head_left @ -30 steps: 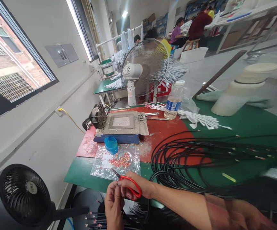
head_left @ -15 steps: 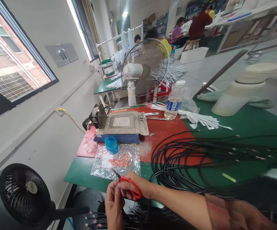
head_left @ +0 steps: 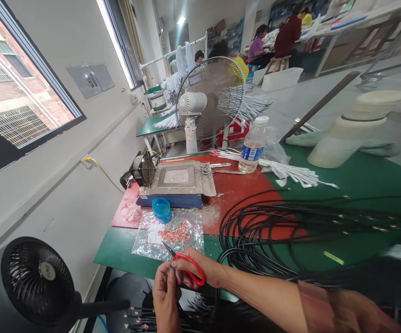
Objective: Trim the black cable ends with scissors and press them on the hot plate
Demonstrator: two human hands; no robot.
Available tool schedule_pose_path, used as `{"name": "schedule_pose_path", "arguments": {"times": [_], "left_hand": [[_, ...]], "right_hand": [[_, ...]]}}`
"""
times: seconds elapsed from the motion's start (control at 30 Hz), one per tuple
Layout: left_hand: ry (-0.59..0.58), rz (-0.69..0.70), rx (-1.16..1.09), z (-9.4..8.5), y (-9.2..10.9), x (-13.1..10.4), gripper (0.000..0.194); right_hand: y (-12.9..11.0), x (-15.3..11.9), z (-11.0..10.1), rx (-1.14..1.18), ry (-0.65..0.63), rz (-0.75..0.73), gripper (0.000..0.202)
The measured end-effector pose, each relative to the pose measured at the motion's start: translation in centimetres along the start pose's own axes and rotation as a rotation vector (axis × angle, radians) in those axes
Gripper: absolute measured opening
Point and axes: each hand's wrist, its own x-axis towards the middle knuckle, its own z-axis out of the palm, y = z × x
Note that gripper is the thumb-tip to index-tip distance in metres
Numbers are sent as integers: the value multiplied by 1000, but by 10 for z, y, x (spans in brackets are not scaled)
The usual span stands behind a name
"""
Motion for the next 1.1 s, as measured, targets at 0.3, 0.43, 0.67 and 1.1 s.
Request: {"name": "schedule_pose_path", "arguments": {"times": [0.3,0.43,0.67,1.1], "left_hand": [[60,-2,27,0,1,0,33],[50,-9,15,0,2,-1,27],[47,-59,-66,-4,-1,0,24],[43,-295,-623,-29,7,-4,13]], "right_hand": [[-6,-4,3,-64,23,-61,36],[-4,-2,2,-50,6,-52,38],[-1,0,0,-64,25,-59,45],[10,-4,19,-1274,237,-1169,18]]}}
